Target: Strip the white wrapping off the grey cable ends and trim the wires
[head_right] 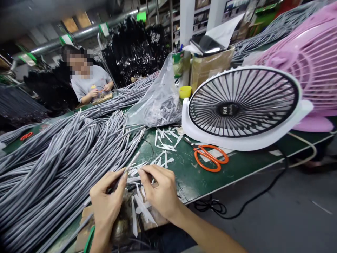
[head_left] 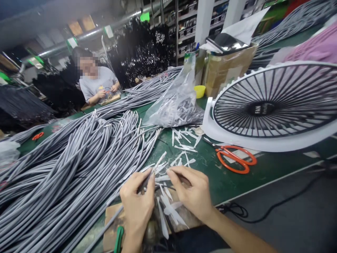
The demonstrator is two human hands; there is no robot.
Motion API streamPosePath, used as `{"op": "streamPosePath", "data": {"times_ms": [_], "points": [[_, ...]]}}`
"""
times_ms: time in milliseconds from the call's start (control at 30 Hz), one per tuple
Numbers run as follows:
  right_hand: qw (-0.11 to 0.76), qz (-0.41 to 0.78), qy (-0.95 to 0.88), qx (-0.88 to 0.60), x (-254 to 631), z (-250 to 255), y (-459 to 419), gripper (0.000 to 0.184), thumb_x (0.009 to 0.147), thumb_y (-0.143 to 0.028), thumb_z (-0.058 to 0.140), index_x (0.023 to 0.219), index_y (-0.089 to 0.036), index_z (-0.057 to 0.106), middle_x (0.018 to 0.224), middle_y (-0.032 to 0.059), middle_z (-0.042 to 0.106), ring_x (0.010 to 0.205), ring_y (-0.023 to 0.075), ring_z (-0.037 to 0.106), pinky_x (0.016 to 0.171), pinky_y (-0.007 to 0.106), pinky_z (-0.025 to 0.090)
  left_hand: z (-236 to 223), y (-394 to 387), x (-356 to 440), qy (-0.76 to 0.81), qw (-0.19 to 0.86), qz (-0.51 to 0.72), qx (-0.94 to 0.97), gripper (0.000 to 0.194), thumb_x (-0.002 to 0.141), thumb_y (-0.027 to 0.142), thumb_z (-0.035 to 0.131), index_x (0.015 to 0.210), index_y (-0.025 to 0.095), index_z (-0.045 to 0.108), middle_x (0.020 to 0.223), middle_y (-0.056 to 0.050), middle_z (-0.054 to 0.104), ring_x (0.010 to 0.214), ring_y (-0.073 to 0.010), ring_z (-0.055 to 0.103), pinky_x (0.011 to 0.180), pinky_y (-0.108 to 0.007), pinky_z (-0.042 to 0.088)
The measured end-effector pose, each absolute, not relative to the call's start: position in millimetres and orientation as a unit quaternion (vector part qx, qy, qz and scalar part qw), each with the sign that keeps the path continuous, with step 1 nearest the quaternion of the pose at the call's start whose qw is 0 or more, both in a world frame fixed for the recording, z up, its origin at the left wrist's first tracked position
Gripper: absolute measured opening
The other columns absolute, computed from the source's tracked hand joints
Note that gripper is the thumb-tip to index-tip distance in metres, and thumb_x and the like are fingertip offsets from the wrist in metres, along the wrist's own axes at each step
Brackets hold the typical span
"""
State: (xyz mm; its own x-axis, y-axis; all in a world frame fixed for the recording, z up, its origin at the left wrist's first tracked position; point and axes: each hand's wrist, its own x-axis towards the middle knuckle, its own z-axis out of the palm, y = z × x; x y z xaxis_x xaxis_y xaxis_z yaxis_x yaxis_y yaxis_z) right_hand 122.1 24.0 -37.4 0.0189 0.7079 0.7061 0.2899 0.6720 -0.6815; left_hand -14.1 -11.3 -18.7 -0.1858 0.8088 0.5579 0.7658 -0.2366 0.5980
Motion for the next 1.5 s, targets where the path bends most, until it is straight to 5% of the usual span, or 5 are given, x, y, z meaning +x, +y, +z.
{"op": "streamPosePath", "data": {"times_ms": [633, 933, 1167, 1500], "points": [[0.589, 0.259, -0.681, -0.35, 117.6, -35.8, 24.2, 0.017, 0.086, -0.015, 0.051, 0.072, -0.017, 0.061, 0.062, 0.0008, 0.065, 0.051, 0.0107, 0.061, 0.05, 0.017, 0.048, -17.8, -11.2, -10.8, 0.59, 0.023, 0.448, 0.671, 0.01, 0.078, 0.014, 0.062, 0.081, 0.017, 0.072, 0.063, 0.0, 0.065, 0.052, -0.0097, 0.058, 0.05, -0.018, 0.047], [0.638, 0.25, -0.613, -0.393, 124.3, -39.8, 21.0, 0.015, 0.087, -0.015, 0.05, 0.076, -0.017, 0.061, 0.06, -0.0008, 0.063, 0.045, 0.0089, 0.055, 0.043, 0.016, 0.043, -23.1, -13.2, -12.1, 0.645, 0.08, 0.499, 0.573, 0.016, 0.08, 0.026, 0.062, 0.083, 0.016, 0.073, 0.077, -0.006, 0.075, 0.066, -0.0173, 0.07, 0.062, -0.023, 0.056], [0.545, 0.258, -0.718, -0.347, 120.5, -43.1, 23.9, 0.024, 0.087, -0.016, 0.049, 0.066, -0.016, 0.06, 0.054, -0.0008, 0.06, 0.045, 0.0098, 0.053, 0.047, 0.019, 0.04, -21.5, -15.0, -12.2, 0.636, 0.116, 0.498, 0.578, 0.019, 0.081, 0.028, 0.06, 0.083, 0.014, 0.073, 0.076, -0.006, 0.075, 0.064, -0.0175, 0.071, 0.06, -0.022, 0.057], [0.559, 0.256, -0.71, -0.344, 120.4, -41.6, 23.3, 0.02, 0.087, -0.015, 0.049, 0.072, -0.016, 0.063, 0.063, 0.0025, 0.068, 0.051, 0.0118, 0.06, 0.051, 0.02, 0.045, -14.8, -14.5, -11.1, 0.617, 0.063, 0.469, 0.63, 0.015, 0.081, 0.024, 0.06, 0.08, 0.016, 0.073, 0.07, -0.004, 0.073, 0.058, -0.0151, 0.067, 0.053, -0.021, 0.053]]}}
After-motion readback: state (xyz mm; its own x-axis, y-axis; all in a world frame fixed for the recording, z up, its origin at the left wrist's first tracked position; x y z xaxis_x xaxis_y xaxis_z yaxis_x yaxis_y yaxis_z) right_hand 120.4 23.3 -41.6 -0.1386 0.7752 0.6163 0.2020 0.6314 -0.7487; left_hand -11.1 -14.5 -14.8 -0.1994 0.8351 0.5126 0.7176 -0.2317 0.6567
